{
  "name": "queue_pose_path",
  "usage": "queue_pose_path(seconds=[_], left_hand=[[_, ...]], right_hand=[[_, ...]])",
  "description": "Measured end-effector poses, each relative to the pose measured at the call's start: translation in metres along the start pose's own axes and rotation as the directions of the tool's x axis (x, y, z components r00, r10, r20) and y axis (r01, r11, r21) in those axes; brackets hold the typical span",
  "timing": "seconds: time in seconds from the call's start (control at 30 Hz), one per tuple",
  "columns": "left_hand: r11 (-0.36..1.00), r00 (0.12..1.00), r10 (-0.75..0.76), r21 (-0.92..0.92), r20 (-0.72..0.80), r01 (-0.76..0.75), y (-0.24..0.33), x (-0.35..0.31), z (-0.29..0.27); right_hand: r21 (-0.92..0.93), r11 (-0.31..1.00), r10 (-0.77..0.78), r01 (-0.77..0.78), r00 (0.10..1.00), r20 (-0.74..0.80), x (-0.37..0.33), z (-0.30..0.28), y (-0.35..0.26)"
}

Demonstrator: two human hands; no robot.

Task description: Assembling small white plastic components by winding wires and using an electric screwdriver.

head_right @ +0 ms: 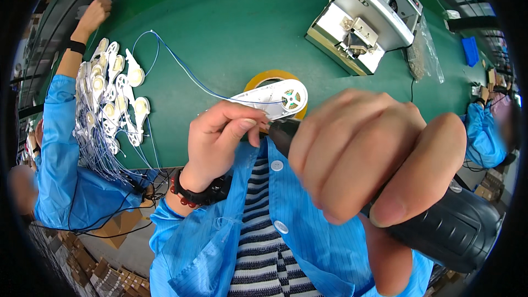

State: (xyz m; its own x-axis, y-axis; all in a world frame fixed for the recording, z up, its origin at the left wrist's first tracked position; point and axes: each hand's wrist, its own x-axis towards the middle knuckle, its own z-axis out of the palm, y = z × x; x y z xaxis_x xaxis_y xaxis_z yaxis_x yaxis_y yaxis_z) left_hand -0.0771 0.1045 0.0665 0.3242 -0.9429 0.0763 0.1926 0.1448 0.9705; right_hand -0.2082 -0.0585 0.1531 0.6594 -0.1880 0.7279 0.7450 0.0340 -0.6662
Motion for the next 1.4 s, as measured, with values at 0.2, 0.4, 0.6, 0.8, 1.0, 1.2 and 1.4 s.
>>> queue_pose_path(seconds=[0.2, 0.4, 0.6, 0.8, 1.0, 1.2, 1.4], left_hand=[[0.969, 0.988, -0.154, -0.193, 0.029, 0.157, 0.001, 0.006, -0.007], [0.942, 0.984, -0.176, -0.282, 0.040, 0.180, 0.005, 0.010, -0.007], [0.921, 0.973, -0.202, -0.316, 0.116, 0.229, 0.002, 0.009, -0.011], [0.859, 0.974, -0.131, -0.470, 0.184, 0.204, -0.004, 0.008, -0.007], [0.896, 0.979, -0.034, -0.429, 0.201, 0.119, -0.007, 0.009, -0.007], [0.917, 0.990, -0.043, -0.387, 0.137, 0.094, -0.004, 0.011, -0.006], [0.911, 0.986, -0.081, -0.389, 0.148, 0.133, -0.001, 0.011, -0.008]], right_hand=[[-0.014, 1.000, -0.003, 0.004, 0.998, 0.067, 0.013, -0.003, 0.007], [-0.044, 0.997, -0.053, 0.055, 0.997, 0.055, 0.016, 0.002, 0.010], [-0.019, 0.999, -0.038, 0.039, 0.998, 0.059, 0.016, 0.001, 0.010], [-0.004, 0.996, -0.089, 0.089, 0.996, 0.028, 0.018, 0.003, 0.009], [0.037, 0.992, -0.117, 0.117, 0.993, 0.009, 0.015, 0.001, 0.010], [0.104, 0.986, -0.125, 0.128, 0.992, -0.034, 0.014, -0.003, 0.013], [0.100, 0.994, -0.045, 0.042, 0.998, 0.032, 0.014, -0.009, 0.009]])
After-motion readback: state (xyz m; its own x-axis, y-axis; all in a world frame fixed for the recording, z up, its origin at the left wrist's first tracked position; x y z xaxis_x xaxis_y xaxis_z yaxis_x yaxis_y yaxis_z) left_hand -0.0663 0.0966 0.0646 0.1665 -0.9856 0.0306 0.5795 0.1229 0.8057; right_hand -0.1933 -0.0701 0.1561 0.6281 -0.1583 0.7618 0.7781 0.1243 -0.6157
